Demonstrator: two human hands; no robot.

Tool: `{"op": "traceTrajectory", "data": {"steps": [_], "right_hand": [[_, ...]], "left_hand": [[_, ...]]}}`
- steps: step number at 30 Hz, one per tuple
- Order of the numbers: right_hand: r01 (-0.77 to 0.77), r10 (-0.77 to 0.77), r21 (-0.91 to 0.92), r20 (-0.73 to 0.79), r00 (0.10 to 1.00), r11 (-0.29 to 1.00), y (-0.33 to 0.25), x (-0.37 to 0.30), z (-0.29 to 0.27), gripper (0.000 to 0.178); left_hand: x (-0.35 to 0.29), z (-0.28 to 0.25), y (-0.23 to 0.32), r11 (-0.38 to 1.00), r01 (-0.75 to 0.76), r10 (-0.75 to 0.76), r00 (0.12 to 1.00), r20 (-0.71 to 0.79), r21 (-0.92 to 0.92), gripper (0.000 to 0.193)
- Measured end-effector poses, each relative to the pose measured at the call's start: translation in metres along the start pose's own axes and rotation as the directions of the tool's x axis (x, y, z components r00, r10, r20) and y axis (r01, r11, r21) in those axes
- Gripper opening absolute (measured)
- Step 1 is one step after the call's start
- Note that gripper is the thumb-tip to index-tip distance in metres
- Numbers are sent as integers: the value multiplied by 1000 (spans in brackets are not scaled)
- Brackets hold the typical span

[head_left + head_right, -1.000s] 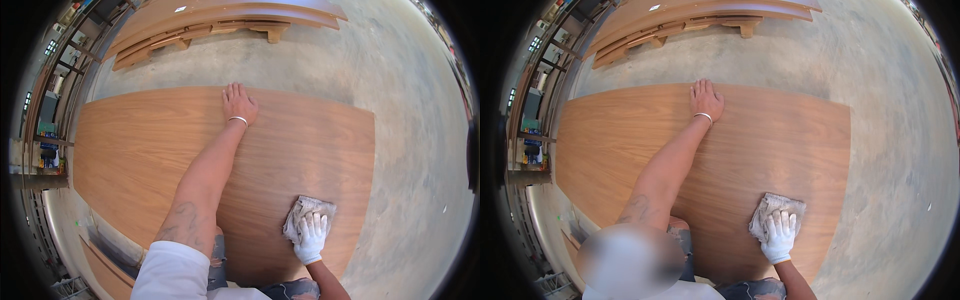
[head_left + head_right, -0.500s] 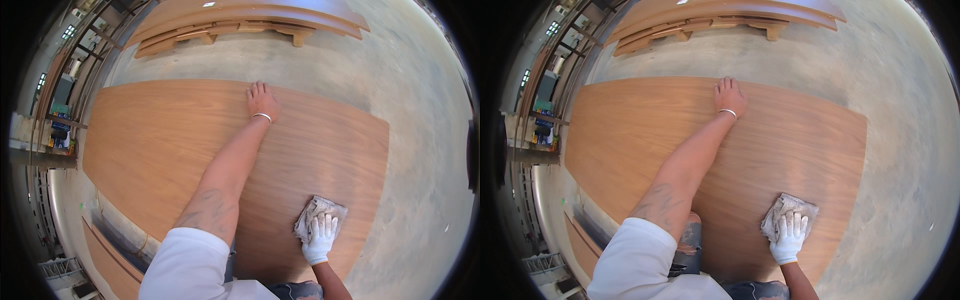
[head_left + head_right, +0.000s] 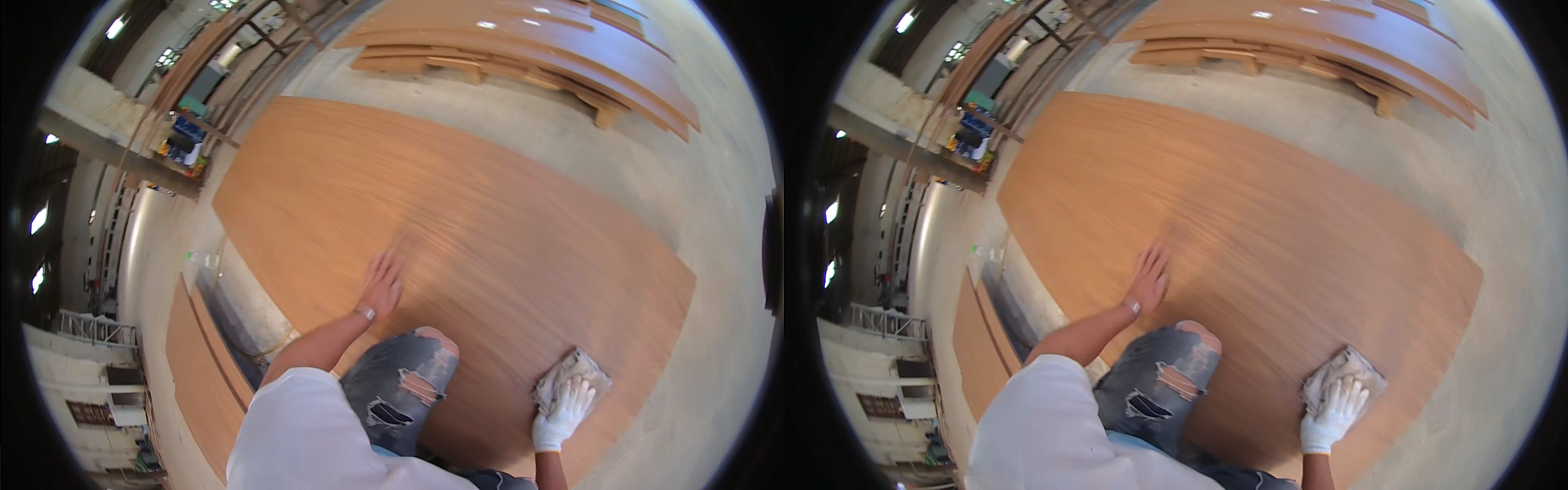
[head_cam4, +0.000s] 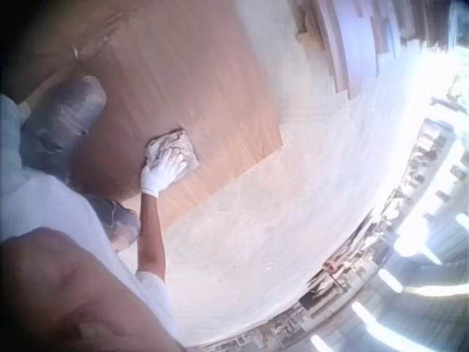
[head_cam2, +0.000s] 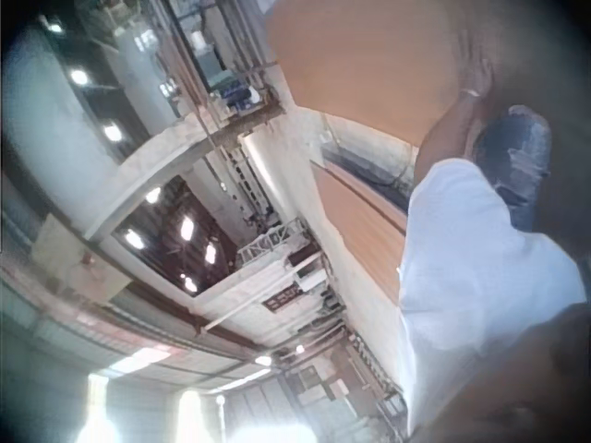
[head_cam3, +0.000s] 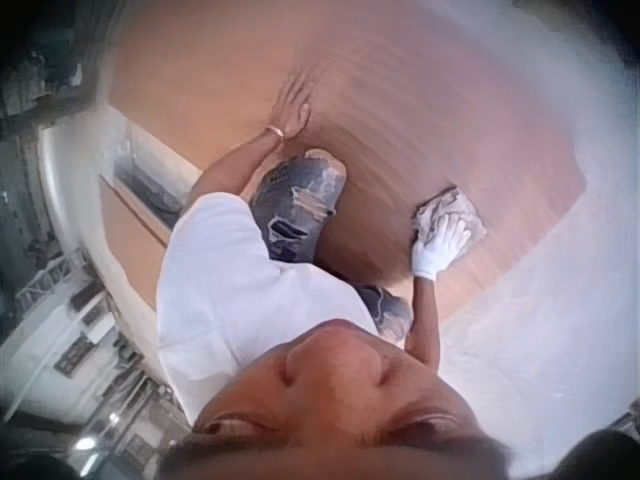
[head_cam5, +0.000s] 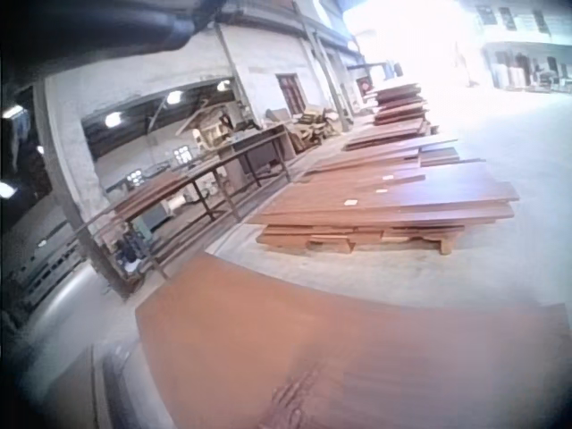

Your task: The person wipes a large wooden board with a cloth, then flips the board over to wipe the other side. They continue wiping the board and briefly adjust the camera before resuming the task.

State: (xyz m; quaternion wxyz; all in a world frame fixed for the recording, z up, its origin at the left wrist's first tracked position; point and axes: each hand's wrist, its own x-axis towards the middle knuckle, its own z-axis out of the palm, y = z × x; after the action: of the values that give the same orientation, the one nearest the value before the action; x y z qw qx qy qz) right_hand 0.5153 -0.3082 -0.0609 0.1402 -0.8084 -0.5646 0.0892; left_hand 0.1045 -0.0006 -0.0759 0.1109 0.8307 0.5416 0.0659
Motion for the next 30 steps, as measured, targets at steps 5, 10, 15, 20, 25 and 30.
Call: {"op": "traceTrajectory", "data": {"steps": [5, 10, 15, 20, 25, 30], "right_hand": [[75, -80, -76, -65, 995, 994, 10, -5, 20, 66], [31, -37, -129, -47, 998, 991, 3, -9, 22, 67], [134, -181, -280, -150, 972, 951, 25, -10, 25, 61], [10, -21, -190, -54, 998, 982, 2, 3, 9, 61], [-213, 214, -465, -50, 975, 859, -91, 49, 16, 56], [-137, 351, -397, 539, 766, 907, -148, 60, 52, 66]], "left_hand": [[-111, 16, -52, 920, 376, -361, 923, -134, 113, 71], [-125, 9, -50, 905, 410, -403, 912, -79, 115, 71], [-112, 5, -37, 926, 376, -374, 926, -51, 45, 70], [-108, -3, -29, 925, 379, -379, 925, 26, 20, 70], [-118, -37, -38, 895, 432, -410, 895, 178, -109, 70], [-200, -88, -34, 616, 734, -246, 524, 815, -286, 51]]}}
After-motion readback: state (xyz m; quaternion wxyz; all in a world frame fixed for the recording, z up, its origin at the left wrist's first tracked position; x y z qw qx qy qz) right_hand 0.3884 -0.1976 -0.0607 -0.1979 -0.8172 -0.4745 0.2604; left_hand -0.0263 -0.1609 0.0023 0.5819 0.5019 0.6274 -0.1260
